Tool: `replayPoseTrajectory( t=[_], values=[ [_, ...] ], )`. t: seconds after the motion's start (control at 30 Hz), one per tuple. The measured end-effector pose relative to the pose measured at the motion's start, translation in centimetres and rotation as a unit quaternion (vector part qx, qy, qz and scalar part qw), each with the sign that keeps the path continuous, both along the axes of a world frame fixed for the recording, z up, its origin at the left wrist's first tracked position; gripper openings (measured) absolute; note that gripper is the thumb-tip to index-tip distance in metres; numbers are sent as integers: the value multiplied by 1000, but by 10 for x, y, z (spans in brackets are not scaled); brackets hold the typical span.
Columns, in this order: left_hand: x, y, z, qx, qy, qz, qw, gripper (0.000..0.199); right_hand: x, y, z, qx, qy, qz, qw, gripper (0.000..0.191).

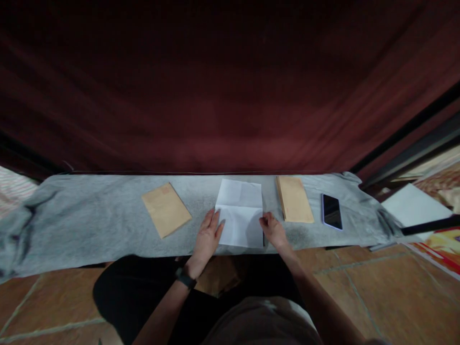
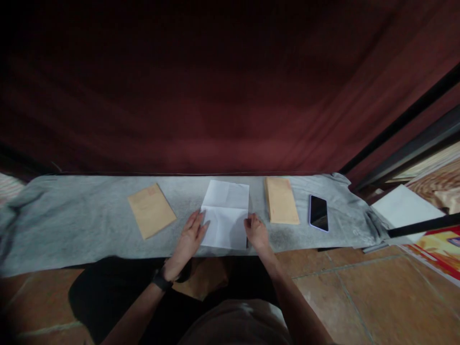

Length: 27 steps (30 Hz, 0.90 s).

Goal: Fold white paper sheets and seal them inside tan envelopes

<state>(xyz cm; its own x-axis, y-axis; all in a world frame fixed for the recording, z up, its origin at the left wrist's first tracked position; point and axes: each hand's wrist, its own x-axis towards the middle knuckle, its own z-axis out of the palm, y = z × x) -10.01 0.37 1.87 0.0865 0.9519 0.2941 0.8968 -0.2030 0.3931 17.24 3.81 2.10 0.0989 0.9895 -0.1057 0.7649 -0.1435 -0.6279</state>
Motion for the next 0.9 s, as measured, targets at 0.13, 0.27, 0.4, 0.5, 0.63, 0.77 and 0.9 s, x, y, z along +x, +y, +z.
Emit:
replayPoseTrajectory(
  t=[0.13,0.27,0.4,0.5,0.63,0.77,0.9],
  values=[
    [57,5,-4,-43,83,-1,996,56,-21,-11,-6,168,-64,35,983,39],
    [86,-7,-10,-43,98,89,990,57,-38,-19,-25,237,-119,65,962,54],
    [92,-23,-12,-43,100,106,988,57,-34,-14,-31,221,-151,26,963,56],
    [92,-15,-3,-48,99,88,990,54,-37,-1,-25,210,-162,70,962,53],
    [84,30,16,-37,95,42,994,54,-49,12,-21,200,-170,122,957,50],
    [64,69,16,-66,126,45,989,55,-46,14,-26,198,-200,154,947,48],
    [54,79,4,-71,151,56,984,56,-40,26,-25,190,-190,161,950,48]
  ],
)
